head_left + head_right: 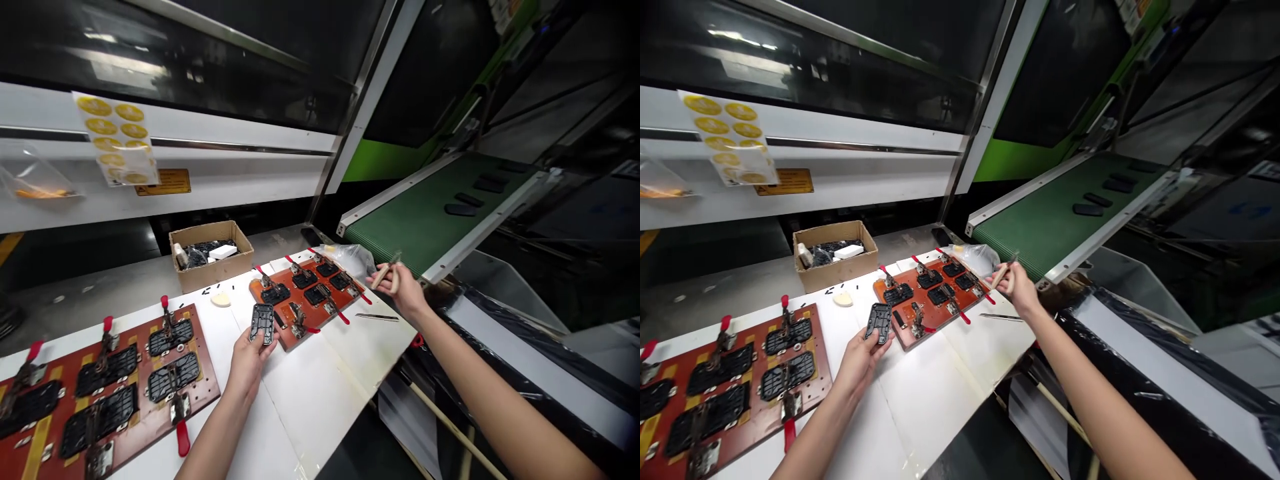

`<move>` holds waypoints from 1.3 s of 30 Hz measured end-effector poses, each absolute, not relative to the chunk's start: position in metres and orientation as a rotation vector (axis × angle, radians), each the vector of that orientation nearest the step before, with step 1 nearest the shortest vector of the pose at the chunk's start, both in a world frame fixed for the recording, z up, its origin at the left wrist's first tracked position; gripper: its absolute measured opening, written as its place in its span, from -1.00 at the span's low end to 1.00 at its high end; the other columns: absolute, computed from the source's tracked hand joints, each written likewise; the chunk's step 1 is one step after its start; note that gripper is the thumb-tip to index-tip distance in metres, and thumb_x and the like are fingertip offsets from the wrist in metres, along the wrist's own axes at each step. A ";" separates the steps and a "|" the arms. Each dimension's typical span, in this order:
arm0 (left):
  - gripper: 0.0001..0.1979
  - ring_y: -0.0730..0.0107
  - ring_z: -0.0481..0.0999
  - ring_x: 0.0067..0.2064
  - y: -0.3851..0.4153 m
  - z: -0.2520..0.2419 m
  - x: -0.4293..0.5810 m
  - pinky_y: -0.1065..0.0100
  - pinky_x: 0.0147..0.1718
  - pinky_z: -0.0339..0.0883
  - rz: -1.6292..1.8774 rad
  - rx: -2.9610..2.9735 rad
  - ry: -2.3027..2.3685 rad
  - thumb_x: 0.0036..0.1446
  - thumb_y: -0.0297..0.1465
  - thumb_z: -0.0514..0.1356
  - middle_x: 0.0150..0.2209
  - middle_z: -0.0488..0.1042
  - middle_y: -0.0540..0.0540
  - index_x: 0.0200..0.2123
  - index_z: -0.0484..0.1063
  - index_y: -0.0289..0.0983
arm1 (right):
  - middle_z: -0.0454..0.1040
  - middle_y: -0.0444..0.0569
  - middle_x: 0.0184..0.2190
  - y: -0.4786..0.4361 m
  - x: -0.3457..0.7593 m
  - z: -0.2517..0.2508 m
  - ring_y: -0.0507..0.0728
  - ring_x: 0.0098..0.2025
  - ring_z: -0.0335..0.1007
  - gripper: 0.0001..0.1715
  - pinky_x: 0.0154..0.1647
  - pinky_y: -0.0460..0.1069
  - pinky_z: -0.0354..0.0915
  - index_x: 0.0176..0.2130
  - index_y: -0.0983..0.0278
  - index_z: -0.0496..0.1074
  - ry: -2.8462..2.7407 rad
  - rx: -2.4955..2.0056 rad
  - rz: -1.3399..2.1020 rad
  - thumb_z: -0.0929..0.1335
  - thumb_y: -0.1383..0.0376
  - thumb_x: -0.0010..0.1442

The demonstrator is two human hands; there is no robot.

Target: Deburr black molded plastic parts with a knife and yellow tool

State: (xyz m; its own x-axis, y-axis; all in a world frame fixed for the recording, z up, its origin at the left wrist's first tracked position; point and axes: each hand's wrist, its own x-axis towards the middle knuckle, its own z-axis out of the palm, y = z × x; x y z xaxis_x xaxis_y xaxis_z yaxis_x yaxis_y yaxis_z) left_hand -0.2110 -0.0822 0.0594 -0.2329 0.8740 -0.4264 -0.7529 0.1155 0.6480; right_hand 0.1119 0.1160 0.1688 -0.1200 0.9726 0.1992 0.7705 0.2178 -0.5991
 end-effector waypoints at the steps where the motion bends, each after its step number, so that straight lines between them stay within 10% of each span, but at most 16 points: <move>1: -0.89 0.24 0.68 -0.12 -0.086 0.061 -0.213 0.24 -0.03 0.54 1.524 0.171 0.970 0.26 -0.47 0.22 -0.03 0.58 -0.27 -0.14 0.45 -0.32 | 0.54 0.20 -0.18 0.105 0.091 0.169 0.19 -0.23 0.59 -0.08 -0.23 0.03 0.47 0.11 0.36 0.26 -1.961 -1.550 0.561 -0.30 -0.01 0.38; 6: -0.86 0.19 0.68 -0.14 -0.108 0.066 -0.229 0.18 -0.02 0.54 1.497 0.185 0.958 0.22 -0.51 0.22 -0.08 0.60 -0.32 -0.13 0.46 -0.36 | 0.44 -0.05 -0.37 0.020 -0.013 0.156 0.14 -0.38 0.44 -0.26 -0.37 0.00 0.35 -0.16 0.22 0.36 -2.219 -1.345 0.719 0.05 -0.30 0.32; 11: -0.80 0.22 0.67 -0.14 -0.129 0.070 -0.249 0.17 -0.02 0.56 1.511 0.203 0.944 0.20 -0.55 0.18 -0.07 0.60 -0.30 -0.09 0.46 -0.36 | 0.40 -0.06 -0.19 -0.052 -0.078 0.143 0.19 -0.30 0.41 -0.29 -0.33 0.00 0.24 -0.15 0.17 0.37 -2.560 -1.208 0.621 0.57 -0.13 -0.14; 18: -0.75 0.25 0.65 -0.22 -0.143 0.070 -0.268 0.18 -0.11 0.57 1.507 0.247 0.933 0.12 -0.53 0.25 -0.13 0.61 -0.30 -0.09 0.49 -0.38 | 0.42 -0.05 -0.07 -0.063 -0.105 0.142 0.20 -0.09 0.45 -0.63 -0.17 0.00 0.33 -0.05 0.13 0.38 -2.721 -1.072 0.517 0.46 0.10 0.19; 24: -0.75 0.37 0.60 -0.27 -0.140 0.070 -0.268 0.35 -0.24 0.54 1.478 0.301 0.951 0.11 -0.49 0.26 -0.17 0.61 -0.20 -0.10 0.51 -0.34 | 0.49 0.07 0.00 -0.069 -0.114 0.142 0.29 0.06 0.42 -0.40 0.08 0.08 0.29 0.14 0.22 0.38 -2.801 -1.075 0.396 0.45 0.03 0.21; 39: -0.88 0.43 0.57 -0.36 -0.145 0.063 -0.277 0.33 -0.31 0.52 1.253 0.443 1.063 0.24 -0.45 0.26 -0.32 0.57 -0.02 -0.16 0.49 -0.35 | 0.51 0.20 -0.13 -0.084 -0.125 0.149 0.34 -0.09 0.48 -0.43 -0.07 0.10 0.33 -0.04 0.33 0.47 -2.979 -1.226 0.191 0.37 -0.09 0.24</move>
